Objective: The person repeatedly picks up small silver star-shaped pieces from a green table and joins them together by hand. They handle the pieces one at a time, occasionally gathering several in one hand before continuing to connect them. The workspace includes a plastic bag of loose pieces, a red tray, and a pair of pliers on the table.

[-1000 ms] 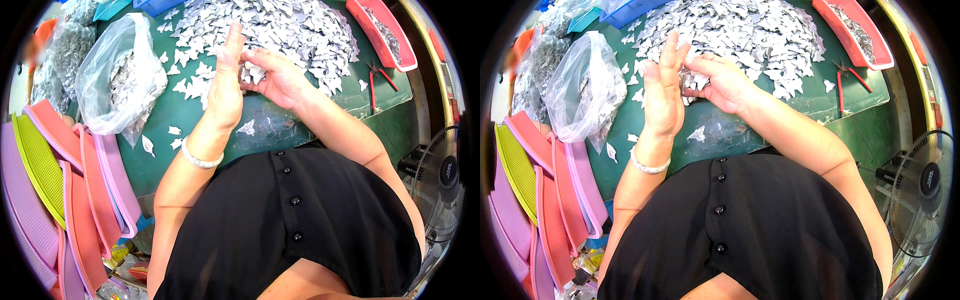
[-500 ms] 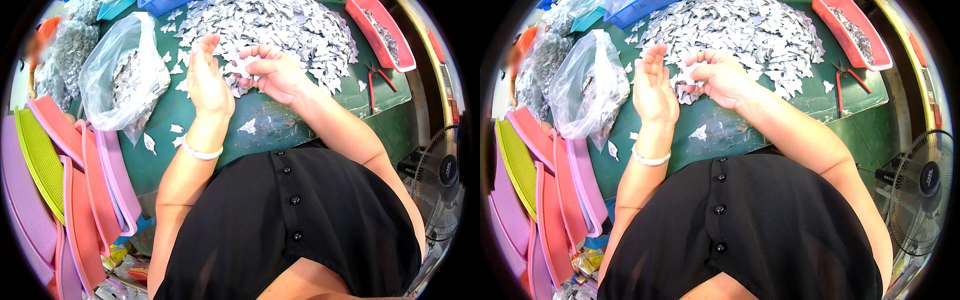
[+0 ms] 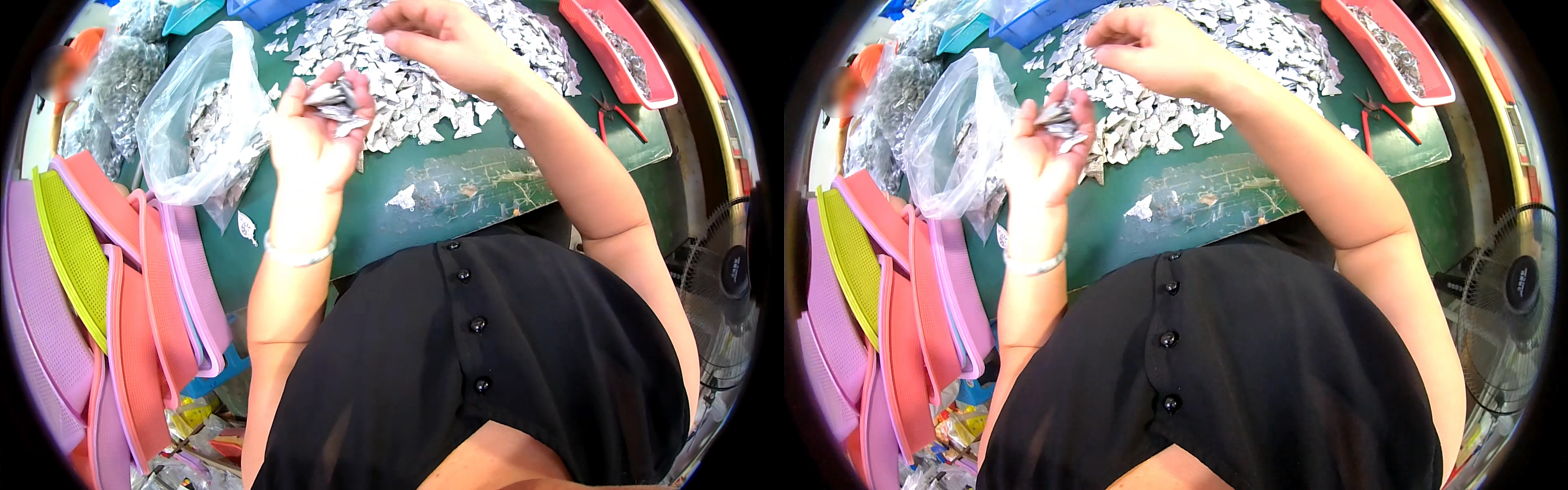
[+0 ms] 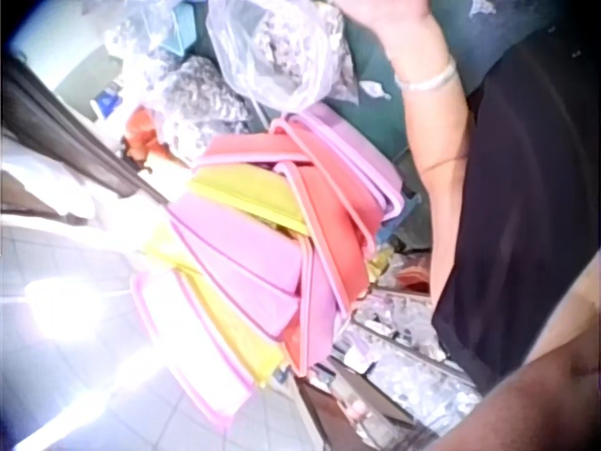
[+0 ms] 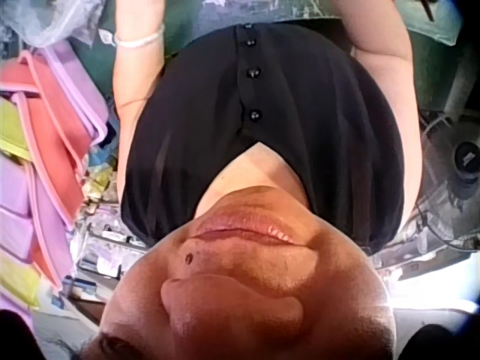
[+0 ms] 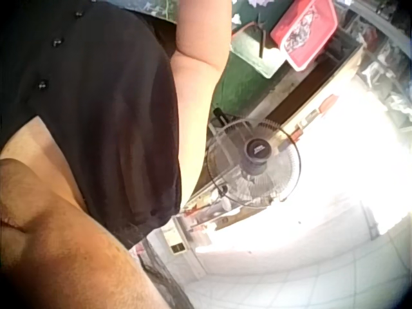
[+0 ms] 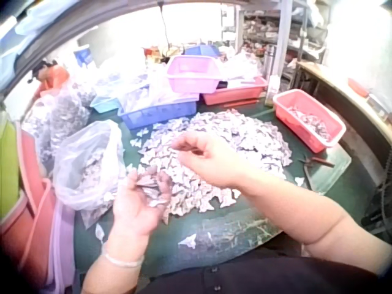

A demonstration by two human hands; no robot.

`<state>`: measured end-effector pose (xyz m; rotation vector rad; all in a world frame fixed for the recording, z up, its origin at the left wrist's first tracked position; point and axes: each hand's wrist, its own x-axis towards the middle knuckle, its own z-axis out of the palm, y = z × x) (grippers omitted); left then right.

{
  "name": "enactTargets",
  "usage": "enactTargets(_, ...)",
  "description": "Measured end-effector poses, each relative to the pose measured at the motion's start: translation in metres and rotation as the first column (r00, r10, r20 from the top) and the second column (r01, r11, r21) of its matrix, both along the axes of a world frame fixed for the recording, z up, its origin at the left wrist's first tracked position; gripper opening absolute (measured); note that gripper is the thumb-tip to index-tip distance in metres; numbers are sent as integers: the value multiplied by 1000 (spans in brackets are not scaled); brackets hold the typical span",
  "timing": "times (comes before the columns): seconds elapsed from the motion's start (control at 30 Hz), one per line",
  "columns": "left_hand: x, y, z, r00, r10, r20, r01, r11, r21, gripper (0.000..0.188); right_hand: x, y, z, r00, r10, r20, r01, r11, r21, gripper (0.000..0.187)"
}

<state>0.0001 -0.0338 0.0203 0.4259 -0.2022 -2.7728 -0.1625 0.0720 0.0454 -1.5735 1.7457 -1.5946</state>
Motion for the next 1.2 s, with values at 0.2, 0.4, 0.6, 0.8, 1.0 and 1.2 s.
enactTargets(0.2, 42, -76, 65, 972, 112, -206, -199, 861, -469, 31, -26, 40, -19, 732, 169, -660, 47, 954, 296, 46)
enactTargets(0.4, 65, -114, 88, 716, 655, 243, 233, 104, -967, 35, -30, 50, -23, 535, 294, -792, 101, 909, 405, 65)
enactTargets(0.6, 62, -88, 69, 673, 739, 16, 503, -441, -743, 28, -19, 37, -28, 536, 411, -737, 87, 842, 532, 62)
enactTargets(0.8, 24, 8, 27, 892, 451, -14, 404, -813, -419, 37, -14, 28, -43, 382, 365, -849, 152, 882, 447, 41)
enactTargets(1.0, 1, 37, -13, 785, 572, 238, 614, -769, -176, 57, -20, 31, -46, 338, 268, -902, 81, 947, 312, 31)
enactTargets(1.2, -17, 30, -32, 838, 516, 178, 546, -787, -288, 45, -31, 24, -52, 434, 243, -867, -9, 964, 266, 19)
